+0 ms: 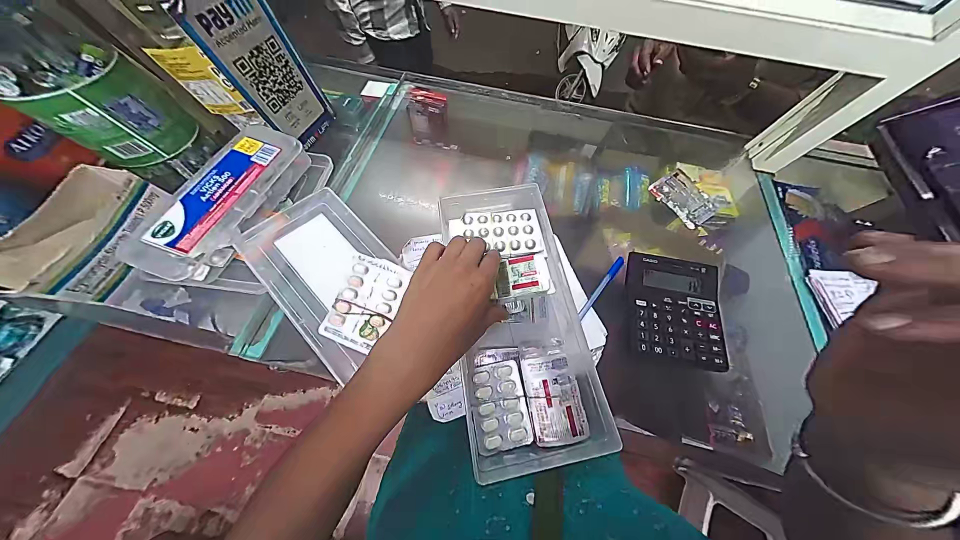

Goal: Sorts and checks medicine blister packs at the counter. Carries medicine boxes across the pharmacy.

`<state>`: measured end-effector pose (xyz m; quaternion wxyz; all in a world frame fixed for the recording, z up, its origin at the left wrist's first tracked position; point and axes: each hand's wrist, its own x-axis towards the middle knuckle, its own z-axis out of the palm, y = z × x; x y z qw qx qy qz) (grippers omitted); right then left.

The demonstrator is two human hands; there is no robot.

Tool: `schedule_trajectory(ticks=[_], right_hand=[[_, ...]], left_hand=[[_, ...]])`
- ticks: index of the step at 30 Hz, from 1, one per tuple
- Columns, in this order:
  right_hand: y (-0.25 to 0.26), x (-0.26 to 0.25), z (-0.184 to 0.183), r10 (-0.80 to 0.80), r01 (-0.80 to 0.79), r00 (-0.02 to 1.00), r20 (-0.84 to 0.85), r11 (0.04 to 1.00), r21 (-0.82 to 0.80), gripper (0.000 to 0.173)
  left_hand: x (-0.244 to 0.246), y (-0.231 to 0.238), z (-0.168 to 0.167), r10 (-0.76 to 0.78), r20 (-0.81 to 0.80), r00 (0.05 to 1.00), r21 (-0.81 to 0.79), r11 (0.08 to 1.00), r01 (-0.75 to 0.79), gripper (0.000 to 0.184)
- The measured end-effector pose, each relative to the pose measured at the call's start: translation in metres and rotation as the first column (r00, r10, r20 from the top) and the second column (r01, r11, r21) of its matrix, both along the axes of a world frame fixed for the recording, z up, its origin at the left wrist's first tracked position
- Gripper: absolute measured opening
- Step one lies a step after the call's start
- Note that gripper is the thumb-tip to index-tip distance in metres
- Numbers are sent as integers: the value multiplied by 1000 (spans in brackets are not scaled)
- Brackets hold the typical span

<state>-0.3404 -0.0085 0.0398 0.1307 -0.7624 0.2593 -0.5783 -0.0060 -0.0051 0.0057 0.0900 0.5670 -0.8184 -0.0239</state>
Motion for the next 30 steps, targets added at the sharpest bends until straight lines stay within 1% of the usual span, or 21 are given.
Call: schedule_trajectory(ticks=[1, 3, 5, 8, 12, 15, 19, 21, 24, 26, 27, 28, 30], right_hand=[[1, 7, -3, -11, 11, 1000, -8, 1000, 13, 45], [2, 12, -9, -11, 13, 999, -44, 999, 41, 47], [1, 16, -13, 6, 4, 994, -107, 996, 89, 43], [-4, 27, -18, 83, -48, 974, -213, 985, 164, 31], [-11, 40, -22, 153, -109, 940, -304, 982, 155, 25], [-16, 47, -18, 168, -134, 934, -314, 983, 127, 25], [-23, 55, -16, 181, -159, 925, -333, 983, 95, 25], [-27, 60, -19, 185, -167, 904, -385, 983, 81, 27], [-34, 68, -25, 135, -132, 863, -486, 990, 41, 29], [-39, 69, -26, 90, -97, 866, -491, 995, 13, 30], [-41, 67, -25, 70, -76, 879, -472, 997, 6, 31], [-43, 66, -24, 50, -52, 897, -439, 999, 8, 31], [-43, 64, -22, 17, 1, 929, -371, 999, 47, 30]], left_hand=[[-3, -2, 1, 2, 11, 1000, 16, 1000, -2, 58], [-7, -3, 1, 7, 17, 1000, 38, 999, -8, 56], [-9, -2, -2, -8, 13, 1000, 22, 1000, 7, 54], [-13, 1, -6, -44, 17, 999, 6, 999, 44, 54], [-21, 6, -4, -58, 71, 996, -19, 998, 59, 54], [-25, 12, -4, -37, 97, 995, -47, 998, 42, 51], [-29, 18, -14, -8, 146, 989, -81, 996, 20, 52], [-31, 18, -14, 20, 156, 988, -25, 1000, -17, 48], [-32, 15, -7, 21, 167, 986, 109, 993, -39, 38], [-24, 11, 2, -26, 86, 996, 228, 974, 6, 45], [-16, 9, 6, -56, -4, 998, 249, 967, 55, 52], [-7, 9, 9, -81, -119, 990, 222, 969, 106, 57], [15, 16, 15, -123, -347, 930, 83, 983, 161, 58]])
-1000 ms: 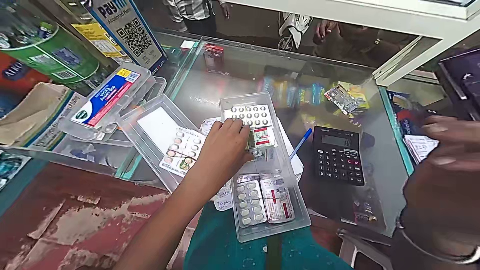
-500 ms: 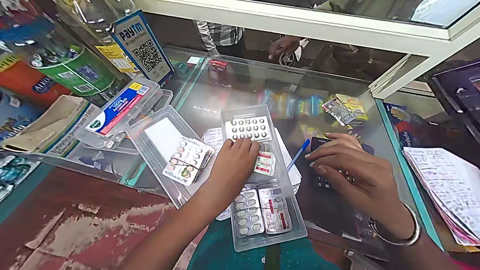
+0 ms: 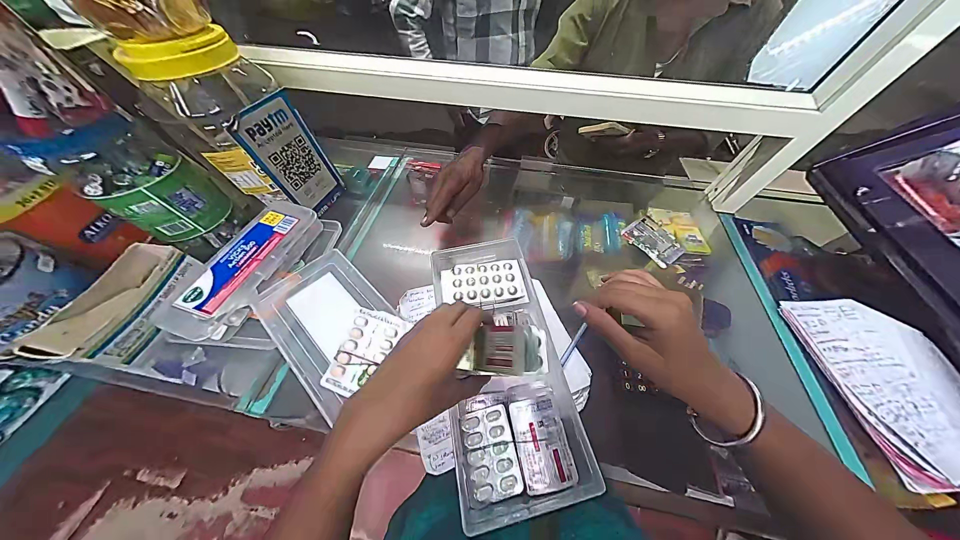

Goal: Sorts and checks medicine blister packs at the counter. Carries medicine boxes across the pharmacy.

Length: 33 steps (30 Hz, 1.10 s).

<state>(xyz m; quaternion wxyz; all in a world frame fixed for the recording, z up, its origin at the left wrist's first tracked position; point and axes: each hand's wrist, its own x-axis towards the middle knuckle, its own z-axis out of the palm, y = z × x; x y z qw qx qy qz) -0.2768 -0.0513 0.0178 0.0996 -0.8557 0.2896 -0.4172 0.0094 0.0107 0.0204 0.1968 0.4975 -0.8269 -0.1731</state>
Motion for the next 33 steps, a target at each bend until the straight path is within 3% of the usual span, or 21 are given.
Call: schedule_trajectory(ticks=[3, 5, 7, 10, 12, 14, 15, 17, 19, 20, 21, 23, 24, 27, 30, 33], right_hand=[[-1, 10, -2, -15, 16, 1000, -13, 999, 35, 30], [0, 28, -9, 36, -41, 984, -176, 999, -25, 26], [5, 50, -10, 90, -117, 902, -421, 992, -39, 23], [12, 85, 1, 193, -66, 597, -779, 979, 192, 45], [12, 104, 4, 243, 34, 399, -884, 960, 279, 54], [12, 111, 4, 248, 46, 316, -916, 960, 276, 47], [13, 110, 3, 230, 11, 330, -915, 969, 247, 35], [14, 98, -3, 119, -138, 476, -872, 989, 59, 13], [13, 82, -8, 30, -217, 686, -727, 962, -166, 7], [12, 73, -6, 40, -203, 787, -616, 959, -197, 9], [10, 62, -2, 65, -172, 866, -495, 970, -174, 14], [7, 37, 10, 106, -100, 960, -259, 994, 39, 22], [5, 25, 15, 97, -71, 987, -126, 978, 197, 23], [6, 1, 13, -77, -44, 981, 181, 811, 583, 15], [15, -11, 4, -234, -3, 934, 270, 750, 662, 13], [24, -24, -5, -385, -13, 845, 371, 679, 734, 16]], left_hand=[[29, 17, 9, 50, -360, 932, -121, 988, -100, 63], [36, 30, 12, 113, -567, 816, -103, 973, -206, 52], [37, 40, 14, 171, -658, 733, -45, 963, -265, 45], [42, 47, 8, 211, -576, 790, -66, 951, -302, 60], [47, 52, 4, 234, -443, 865, -115, 942, -314, 72], [52, 61, 1, 256, -371, 893, -146, 933, -328, 74], [54, 66, 1, 263, -352, 898, -154, 930, -333, 74], [58, 75, 0, 265, -310, 913, -171, 929, -328, 73], [57, 83, 2, 221, -259, 940, -165, 949, -269, 73], [53, 84, 4, 185, -233, 955, -151, 963, -224, 73], [47, 84, 7, 142, -208, 968, -125, 977, -170, 74], [26, 79, 12, 71, -165, 984, -62, 995, -82, 78], [13, 74, 14, 44, -138, 989, -33, 998, -50, 81], [-23, 51, 18, -1, 39, 999, 64, 998, -2, 81], [-50, 17, 36, -16, 336, 942, 357, 928, -112, 76], [-60, -3, 30, -13, 459, 888, 456, 862, -223, 74]])
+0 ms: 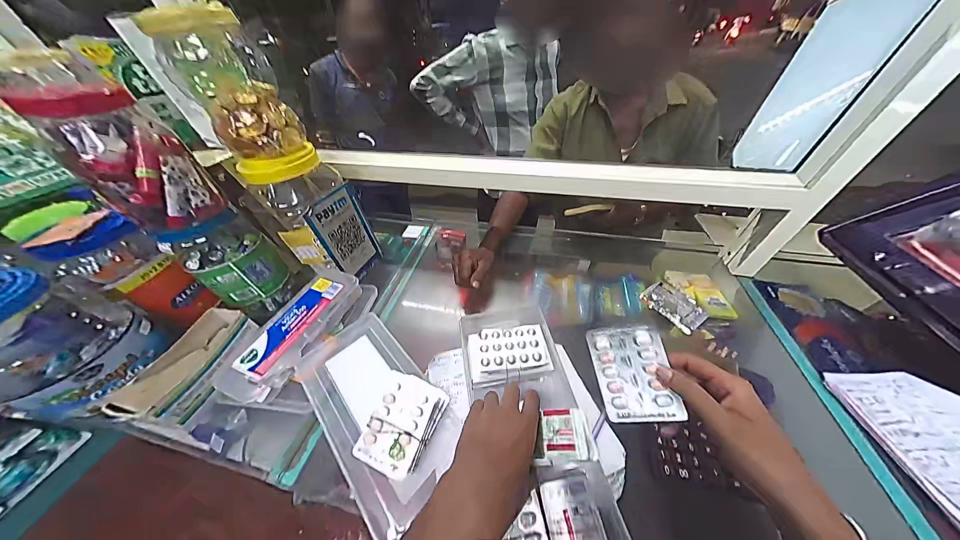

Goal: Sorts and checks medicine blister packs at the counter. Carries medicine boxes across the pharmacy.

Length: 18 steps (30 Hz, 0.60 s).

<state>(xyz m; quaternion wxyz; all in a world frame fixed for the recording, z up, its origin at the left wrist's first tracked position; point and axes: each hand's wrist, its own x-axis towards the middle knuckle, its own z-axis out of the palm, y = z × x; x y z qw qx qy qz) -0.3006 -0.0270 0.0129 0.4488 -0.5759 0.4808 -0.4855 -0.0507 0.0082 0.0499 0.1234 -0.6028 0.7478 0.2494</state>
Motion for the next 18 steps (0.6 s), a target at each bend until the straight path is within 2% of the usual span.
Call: schedule_trajectory(ticks=[2, 5, 7, 9, 10, 11, 13, 14, 16, 18], right_hand=[[4, -7, -5, -76, 71, 990, 119, 996, 46, 18], [12, -7, -7, -153, 139, 965, 212, 987, 79, 18], [17, -1, -6, -177, 172, 953, 245, 984, 41, 16], [25, 8, 1, -183, 205, 962, 202, 974, -95, 13], [31, 16, 3, -165, 192, 976, 141, 960, -202, 12], [36, 27, 3, -132, 143, 990, 55, 935, -326, 10], [42, 44, 2, -100, -11, 981, -167, 828, -561, 16], [44, 52, 2, -89, -101, 961, -261, 767, -634, 19], [45, 68, -4, -34, -260, 924, -380, 675, -691, 23], [43, 73, -7, 56, -358, 903, -425, 645, -675, 25]], left_hand=[[1, -3, -8, -3, 24, 1000, 0, 1000, 3, 78], [9, 4, -14, 6, -24, 1000, -165, 986, -10, 85], [14, 15, -5, -25, -136, 990, -298, 954, -16, 80], [14, 24, -2, -171, -335, 926, -535, 844, -38, 73], [12, 29, -2, -239, -456, 857, -575, 815, -79, 75], [10, 34, -2, -277, -592, 757, -539, 834, -117, 82], [0, 33, -9, -295, -844, 447, -390, 911, -134, 93], [-5, 33, -14, -267, -911, 314, -326, 933, -151, 93], [-10, 36, -20, -199, -964, 178, -242, 932, -268, 78], [-6, 38, -24, -64, -996, 59, -82, 913, -400, 58]])
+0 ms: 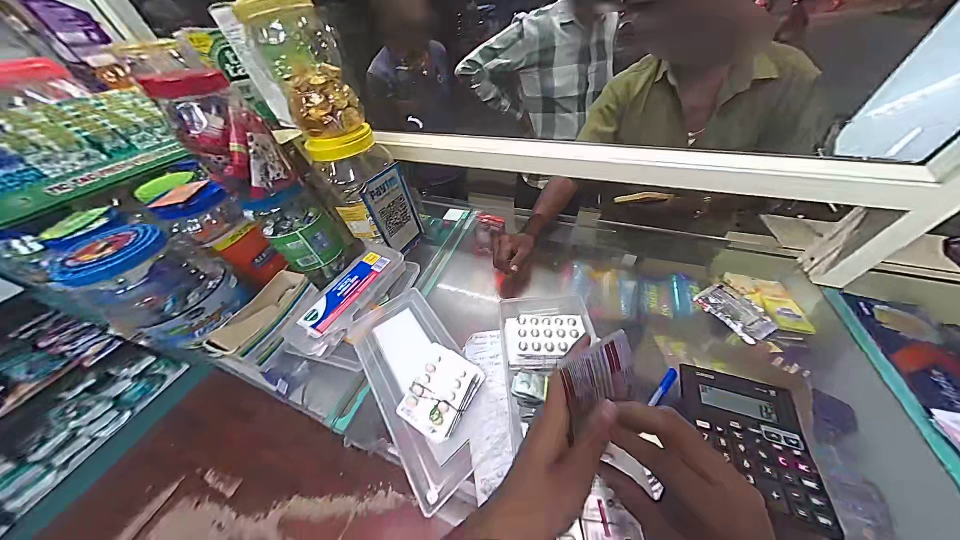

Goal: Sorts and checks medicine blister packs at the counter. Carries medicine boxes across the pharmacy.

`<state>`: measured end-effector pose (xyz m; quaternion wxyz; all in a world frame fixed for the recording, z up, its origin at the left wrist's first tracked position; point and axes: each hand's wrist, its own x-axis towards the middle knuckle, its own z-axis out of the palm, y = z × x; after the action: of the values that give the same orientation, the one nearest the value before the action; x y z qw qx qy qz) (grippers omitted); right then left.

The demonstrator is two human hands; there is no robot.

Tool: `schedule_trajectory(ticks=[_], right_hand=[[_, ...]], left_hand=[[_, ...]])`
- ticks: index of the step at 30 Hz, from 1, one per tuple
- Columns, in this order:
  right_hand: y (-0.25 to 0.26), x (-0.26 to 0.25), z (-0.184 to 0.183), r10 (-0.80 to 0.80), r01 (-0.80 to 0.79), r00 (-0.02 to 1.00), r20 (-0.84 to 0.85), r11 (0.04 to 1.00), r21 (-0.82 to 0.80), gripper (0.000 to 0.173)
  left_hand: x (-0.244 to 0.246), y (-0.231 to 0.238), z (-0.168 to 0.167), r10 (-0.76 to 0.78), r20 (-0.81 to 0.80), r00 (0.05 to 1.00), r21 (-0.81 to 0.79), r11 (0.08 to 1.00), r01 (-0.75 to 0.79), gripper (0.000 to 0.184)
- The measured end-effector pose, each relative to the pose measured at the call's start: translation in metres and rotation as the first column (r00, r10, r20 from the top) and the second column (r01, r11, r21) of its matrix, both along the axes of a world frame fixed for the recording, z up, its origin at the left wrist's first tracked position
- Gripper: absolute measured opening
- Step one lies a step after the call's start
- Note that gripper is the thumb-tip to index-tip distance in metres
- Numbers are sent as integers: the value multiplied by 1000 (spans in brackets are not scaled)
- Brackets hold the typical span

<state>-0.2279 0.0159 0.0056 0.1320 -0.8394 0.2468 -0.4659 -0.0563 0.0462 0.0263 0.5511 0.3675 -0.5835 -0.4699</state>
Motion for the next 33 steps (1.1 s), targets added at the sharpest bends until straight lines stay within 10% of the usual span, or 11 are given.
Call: schedule_trajectory(ticks=[7, 10, 14, 33], right_hand=[[-34, -10, -2, -40, 23, 997, 73, 974, 223, 35], [-44, -8, 3, 58, -211, 963, 264, 774, 597, 34], [-50, -7, 7, 97, -350, 923, 372, 612, 709, 19], [-73, -17, 23, 74, -270, 939, 335, 761, 590, 14]], left_hand=[[25, -9, -4, 62, -307, 950, 307, 951, 37, 48], [26, -12, -6, 62, -306, 950, 310, 950, 37, 49], [27, -17, -6, 99, -317, 943, 337, 941, 15, 45], [15, -12, -9, -64, -563, 824, 311, 907, 283, 39]])
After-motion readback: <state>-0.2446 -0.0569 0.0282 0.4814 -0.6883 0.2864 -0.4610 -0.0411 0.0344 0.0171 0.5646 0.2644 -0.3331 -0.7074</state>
